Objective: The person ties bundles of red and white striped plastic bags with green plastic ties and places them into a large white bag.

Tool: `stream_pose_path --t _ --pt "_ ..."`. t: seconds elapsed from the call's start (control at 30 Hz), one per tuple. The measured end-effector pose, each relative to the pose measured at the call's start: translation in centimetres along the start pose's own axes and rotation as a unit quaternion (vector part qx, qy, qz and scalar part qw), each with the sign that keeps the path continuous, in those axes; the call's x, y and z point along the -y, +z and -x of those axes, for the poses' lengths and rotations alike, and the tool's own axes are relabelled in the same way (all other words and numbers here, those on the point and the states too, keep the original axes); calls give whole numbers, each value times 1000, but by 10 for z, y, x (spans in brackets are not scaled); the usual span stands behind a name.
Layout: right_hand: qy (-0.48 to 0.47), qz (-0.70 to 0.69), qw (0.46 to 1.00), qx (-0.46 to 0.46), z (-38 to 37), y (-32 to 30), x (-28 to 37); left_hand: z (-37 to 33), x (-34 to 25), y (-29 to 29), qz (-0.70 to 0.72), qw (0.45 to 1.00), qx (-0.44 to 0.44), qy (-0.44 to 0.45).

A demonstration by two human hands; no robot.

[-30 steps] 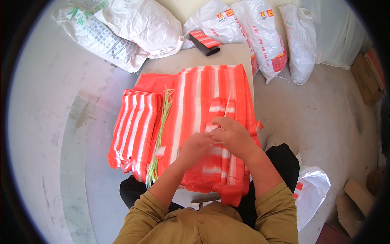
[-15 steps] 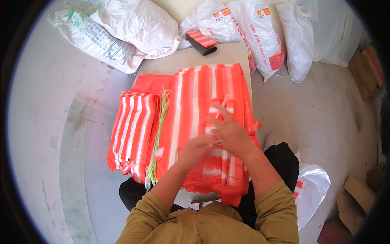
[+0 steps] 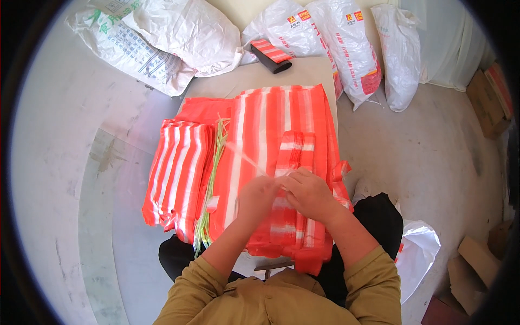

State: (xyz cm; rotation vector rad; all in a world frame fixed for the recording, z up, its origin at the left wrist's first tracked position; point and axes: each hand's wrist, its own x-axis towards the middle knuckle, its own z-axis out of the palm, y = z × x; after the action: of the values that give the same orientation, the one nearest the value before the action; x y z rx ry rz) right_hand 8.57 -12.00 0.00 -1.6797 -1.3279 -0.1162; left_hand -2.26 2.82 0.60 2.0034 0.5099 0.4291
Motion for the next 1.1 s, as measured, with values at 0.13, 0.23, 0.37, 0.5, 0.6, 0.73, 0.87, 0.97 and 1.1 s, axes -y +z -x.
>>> stream_pose_path --t 0.13,0.23,0.37,0.5,0.6,0.73,0.87,0.97,1.1 --pt "-8 66 998 -16 0 1 -5 1 -21 -4 -265 952 49 142" --pt "9 75 997 -23 1 3 -6 2 -32 -7 -291 938 49 183" --pt "24 9 1000 6 0 0 -10 1 -32 -11 -291 934 44 200" --pt "20 -28 999 24 -3 -4 -9 -2 -22 -13 -234 956 50 169" --pt "34 23 998 46 -2 -5 -6 -3 -21 -14 -206 967 59 140" --pt "5 98 995 12 2 -4 -10 -7 -17 -15 -223 956 28 189" --pt "29 149 988 7 7 -16 -15 -11 -12 -21 -300 915 31 267" --pt "53 178 981 53 12 -25 -17 -11 -5 -23 -337 898 43 279" --pt "36 169 984 44 15 -32 -13 -11 2 -20 -424 871 68 238"
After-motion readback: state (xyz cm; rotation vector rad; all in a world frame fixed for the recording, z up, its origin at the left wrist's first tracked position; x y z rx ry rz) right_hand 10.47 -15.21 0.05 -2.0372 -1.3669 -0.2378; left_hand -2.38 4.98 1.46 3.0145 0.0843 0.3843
